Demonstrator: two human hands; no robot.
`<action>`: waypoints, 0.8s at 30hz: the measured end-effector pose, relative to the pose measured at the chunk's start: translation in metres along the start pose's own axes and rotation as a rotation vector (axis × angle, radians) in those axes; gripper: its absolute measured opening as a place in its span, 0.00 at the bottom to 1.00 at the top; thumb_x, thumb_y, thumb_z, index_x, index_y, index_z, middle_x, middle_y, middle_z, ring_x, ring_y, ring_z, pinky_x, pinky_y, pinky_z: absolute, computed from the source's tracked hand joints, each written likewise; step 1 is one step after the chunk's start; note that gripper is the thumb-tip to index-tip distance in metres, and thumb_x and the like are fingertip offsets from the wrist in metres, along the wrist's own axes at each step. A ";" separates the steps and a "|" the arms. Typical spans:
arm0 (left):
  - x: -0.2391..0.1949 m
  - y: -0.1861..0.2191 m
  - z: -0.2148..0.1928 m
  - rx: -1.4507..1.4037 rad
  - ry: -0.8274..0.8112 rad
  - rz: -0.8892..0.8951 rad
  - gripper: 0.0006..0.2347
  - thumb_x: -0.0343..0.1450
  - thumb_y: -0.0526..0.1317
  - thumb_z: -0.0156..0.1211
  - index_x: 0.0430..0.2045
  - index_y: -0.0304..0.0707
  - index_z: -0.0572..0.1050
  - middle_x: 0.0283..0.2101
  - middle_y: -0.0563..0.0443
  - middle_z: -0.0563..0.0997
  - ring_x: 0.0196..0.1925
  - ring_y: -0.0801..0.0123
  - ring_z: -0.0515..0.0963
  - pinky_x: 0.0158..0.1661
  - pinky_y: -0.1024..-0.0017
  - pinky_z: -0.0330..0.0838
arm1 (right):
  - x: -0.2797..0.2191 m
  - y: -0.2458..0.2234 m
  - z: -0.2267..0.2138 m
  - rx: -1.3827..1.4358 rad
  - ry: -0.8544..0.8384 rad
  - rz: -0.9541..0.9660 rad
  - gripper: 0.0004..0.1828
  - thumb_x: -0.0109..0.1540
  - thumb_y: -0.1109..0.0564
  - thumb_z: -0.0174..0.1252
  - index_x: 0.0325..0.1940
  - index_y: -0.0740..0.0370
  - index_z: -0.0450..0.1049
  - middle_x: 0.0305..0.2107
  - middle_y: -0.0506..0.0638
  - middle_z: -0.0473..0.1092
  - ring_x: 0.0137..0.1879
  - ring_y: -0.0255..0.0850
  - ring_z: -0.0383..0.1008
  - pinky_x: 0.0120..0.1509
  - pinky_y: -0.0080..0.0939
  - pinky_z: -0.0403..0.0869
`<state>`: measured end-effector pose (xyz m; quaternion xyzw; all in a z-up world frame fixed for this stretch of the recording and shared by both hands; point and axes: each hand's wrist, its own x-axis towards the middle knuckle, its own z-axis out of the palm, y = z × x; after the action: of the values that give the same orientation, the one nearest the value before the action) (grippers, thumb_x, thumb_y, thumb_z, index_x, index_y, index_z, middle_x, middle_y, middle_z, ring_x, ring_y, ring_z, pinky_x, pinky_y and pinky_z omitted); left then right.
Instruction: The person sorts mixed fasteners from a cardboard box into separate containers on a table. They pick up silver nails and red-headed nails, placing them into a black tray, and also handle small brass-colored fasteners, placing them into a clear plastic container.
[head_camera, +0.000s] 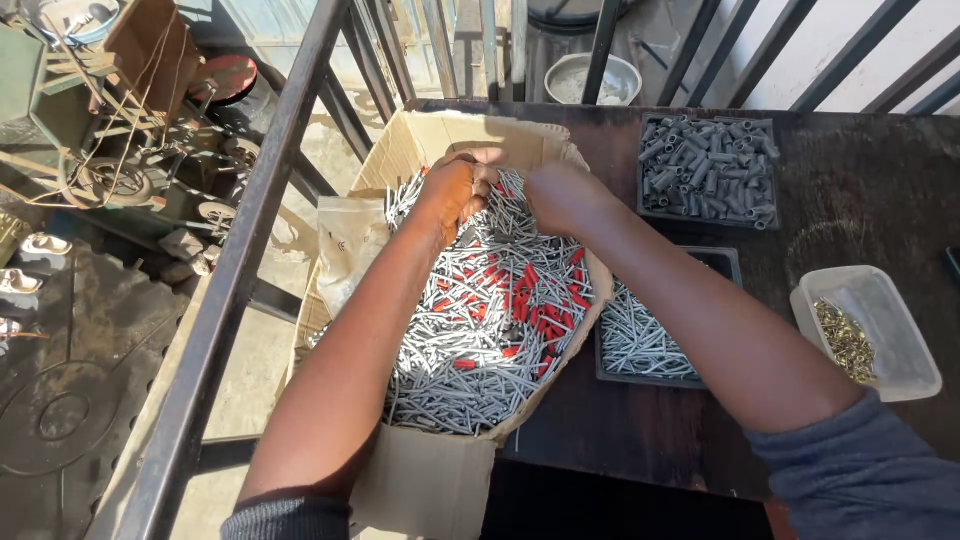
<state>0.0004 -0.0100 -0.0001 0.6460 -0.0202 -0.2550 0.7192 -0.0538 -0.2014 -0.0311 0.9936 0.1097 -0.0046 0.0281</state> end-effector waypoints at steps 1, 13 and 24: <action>-0.015 0.008 0.005 0.002 -0.002 -0.005 0.14 0.70 0.34 0.51 0.47 0.39 0.80 0.25 0.52 0.80 0.21 0.79 0.74 0.21 0.85 0.71 | -0.002 -0.004 0.001 0.003 -0.003 0.003 0.04 0.49 0.55 0.65 0.27 0.51 0.81 0.22 0.48 0.76 0.32 0.46 0.81 0.35 0.50 0.80; -0.010 0.001 0.007 0.112 -0.069 -0.025 0.12 0.72 0.45 0.55 0.41 0.39 0.80 0.25 0.50 0.83 0.21 0.79 0.80 0.20 0.88 0.71 | -0.006 -0.012 -0.046 0.190 -0.060 0.029 0.03 0.48 0.54 0.61 0.24 0.52 0.78 0.23 0.53 0.77 0.36 0.58 0.80 0.42 0.57 0.78; -0.011 -0.004 0.009 0.191 -0.183 -0.158 0.25 0.73 0.63 0.48 0.34 0.37 0.78 0.24 0.49 0.75 0.20 0.73 0.72 0.17 0.83 0.65 | -0.049 -0.031 -0.137 0.701 0.119 0.060 0.06 0.57 0.62 0.59 0.34 0.57 0.80 0.23 0.49 0.77 0.33 0.52 0.80 0.41 0.48 0.76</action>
<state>-0.0139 -0.0139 0.0009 0.6851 -0.0591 -0.3655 0.6274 -0.1081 -0.1739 0.1047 0.9441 0.0735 0.0167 -0.3209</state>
